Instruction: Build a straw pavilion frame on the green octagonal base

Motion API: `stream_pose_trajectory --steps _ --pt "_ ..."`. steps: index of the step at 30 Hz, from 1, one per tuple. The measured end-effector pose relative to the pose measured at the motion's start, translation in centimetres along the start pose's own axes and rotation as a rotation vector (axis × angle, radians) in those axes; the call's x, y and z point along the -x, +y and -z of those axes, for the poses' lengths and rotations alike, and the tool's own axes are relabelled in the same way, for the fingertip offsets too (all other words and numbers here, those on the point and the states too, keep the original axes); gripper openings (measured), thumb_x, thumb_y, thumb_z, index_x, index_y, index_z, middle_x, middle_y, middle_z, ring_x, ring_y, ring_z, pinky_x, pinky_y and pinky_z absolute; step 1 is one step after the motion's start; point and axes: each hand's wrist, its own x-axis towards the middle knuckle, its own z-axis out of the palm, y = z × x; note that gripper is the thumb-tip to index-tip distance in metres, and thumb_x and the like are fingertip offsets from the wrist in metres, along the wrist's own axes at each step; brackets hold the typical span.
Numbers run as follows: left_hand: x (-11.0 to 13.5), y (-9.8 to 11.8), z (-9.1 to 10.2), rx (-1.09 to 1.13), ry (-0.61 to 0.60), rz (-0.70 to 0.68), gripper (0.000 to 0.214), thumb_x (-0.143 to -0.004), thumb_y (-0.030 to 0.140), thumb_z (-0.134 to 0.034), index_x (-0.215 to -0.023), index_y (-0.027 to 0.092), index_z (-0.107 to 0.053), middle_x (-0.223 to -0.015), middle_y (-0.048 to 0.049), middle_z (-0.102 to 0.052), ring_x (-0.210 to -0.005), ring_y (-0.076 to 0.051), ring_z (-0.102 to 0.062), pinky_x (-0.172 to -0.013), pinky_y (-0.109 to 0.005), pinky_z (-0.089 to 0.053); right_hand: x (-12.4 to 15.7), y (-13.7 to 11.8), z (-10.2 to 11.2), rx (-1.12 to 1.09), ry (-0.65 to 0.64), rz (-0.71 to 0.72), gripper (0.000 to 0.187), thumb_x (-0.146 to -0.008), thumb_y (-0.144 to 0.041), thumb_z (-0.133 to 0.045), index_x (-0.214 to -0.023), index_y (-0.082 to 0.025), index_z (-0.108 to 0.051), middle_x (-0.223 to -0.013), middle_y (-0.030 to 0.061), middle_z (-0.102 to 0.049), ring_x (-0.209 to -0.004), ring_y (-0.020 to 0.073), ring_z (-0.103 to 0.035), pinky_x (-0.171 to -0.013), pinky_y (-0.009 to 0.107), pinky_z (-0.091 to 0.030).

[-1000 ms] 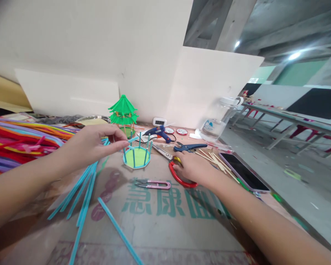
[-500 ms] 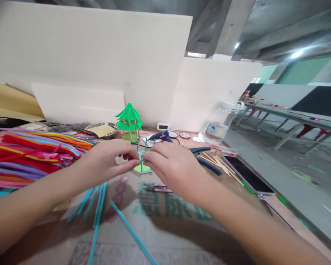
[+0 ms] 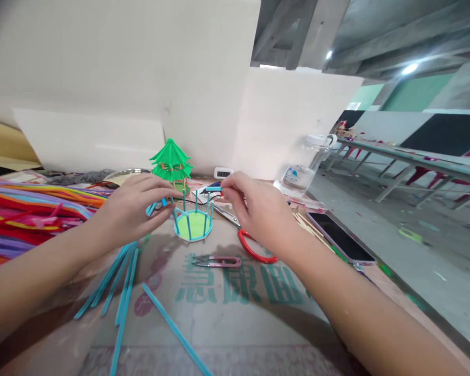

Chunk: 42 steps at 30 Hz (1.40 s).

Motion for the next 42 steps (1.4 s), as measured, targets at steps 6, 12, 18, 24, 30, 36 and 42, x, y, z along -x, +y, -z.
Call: stream_pose_trajectory --steps 6,12,18,24,30,36,42 --pt "0.8 0.1 -1.3 -0.076 -0.085 -0.068 0.027 -0.093 0.022 -0.056 -0.117 0.019 -0.068 -0.113 -0.0092 -0.073 -0.110 -0.028 -0.063 -0.097 -0.046 -0.045 -1.6 -0.5 -1.4 -0.063 -0.015 0.057 0.011 -0.097 -0.025 -0.054 -0.097 -0.021 -0.063 -0.082 0.0015 -0.074 -0.073 0.0171 -0.068 -0.065 0.027 -0.043" --pt "1.7 -0.5 -2.2 -0.075 -0.014 -0.120 0.021 -0.099 0.028 -0.056 -0.112 0.017 -0.068 -0.106 -0.0085 -0.075 -0.103 -0.024 -0.068 -0.100 -0.042 -0.047 -1.4 -0.8 -2.8 -0.039 -0.028 0.085 0.014 -0.099 -0.026 -0.049 -0.099 -0.020 -0.062 -0.079 0.0004 -0.072 -0.067 0.0151 -0.064 -0.062 0.026 -0.039" --pt "2.0 -0.5 -3.0 -0.083 0.028 -0.159 0.022 -0.100 0.026 -0.053 -0.115 0.017 -0.067 -0.107 -0.0090 -0.075 -0.104 -0.024 -0.068 -0.098 -0.040 -0.047 -0.1 -0.3 -3.3 0.054 -0.082 0.139 0.014 -0.098 -0.024 -0.051 -0.096 -0.019 -0.063 -0.083 0.0037 -0.072 -0.075 0.0187 -0.065 -0.066 0.029 -0.040" --pt "1.9 -0.3 -2.8 -0.148 0.010 -0.160 0.023 -0.102 0.026 -0.049 -0.111 0.019 -0.068 -0.104 -0.0081 -0.075 -0.101 -0.024 -0.067 -0.096 -0.040 -0.047 -0.1 -0.3 -3.3 0.103 -0.092 0.176 0.014 -0.098 -0.024 -0.051 -0.097 -0.019 -0.064 -0.086 0.0044 -0.072 -0.077 0.0196 -0.064 -0.066 0.030 -0.038" --pt "2.0 -0.2 -2.7 -0.280 0.033 -0.246 0.025 -0.102 0.021 -0.049 -0.118 0.021 -0.068 -0.102 -0.0050 -0.075 -0.101 -0.023 -0.067 -0.098 -0.041 -0.047 0.0 -0.3 -3.3 0.109 -0.107 0.171 0.015 -0.099 -0.025 -0.051 -0.097 -0.019 -0.064 -0.085 0.0050 -0.072 -0.076 0.0202 -0.064 -0.066 0.030 -0.039" --pt "2.4 -0.7 -2.9 -0.273 0.076 -0.264 0.022 -0.099 0.019 -0.053 -0.115 0.021 -0.068 -0.104 -0.0045 -0.077 -0.102 -0.023 -0.069 -0.102 -0.043 -0.046 0.2 -0.4 -4.0 0.060 -0.075 0.250 0.013 -0.098 -0.021 -0.053 -0.096 -0.016 -0.065 -0.087 0.0060 -0.072 -0.080 0.0200 -0.064 -0.070 0.030 -0.042" --pt "2.1 -0.9 -3.3 -0.089 0.118 -0.128 0.025 -0.099 0.028 -0.057 -0.121 0.018 -0.064 -0.120 -0.0081 -0.073 -0.117 -0.025 -0.065 -0.105 -0.042 -0.047 0.1 -0.3 -4.2 0.048 -0.070 0.250 0.013 -0.099 -0.022 -0.054 -0.096 -0.017 -0.065 -0.088 0.0054 -0.072 -0.084 0.0202 -0.065 -0.074 0.031 -0.043"
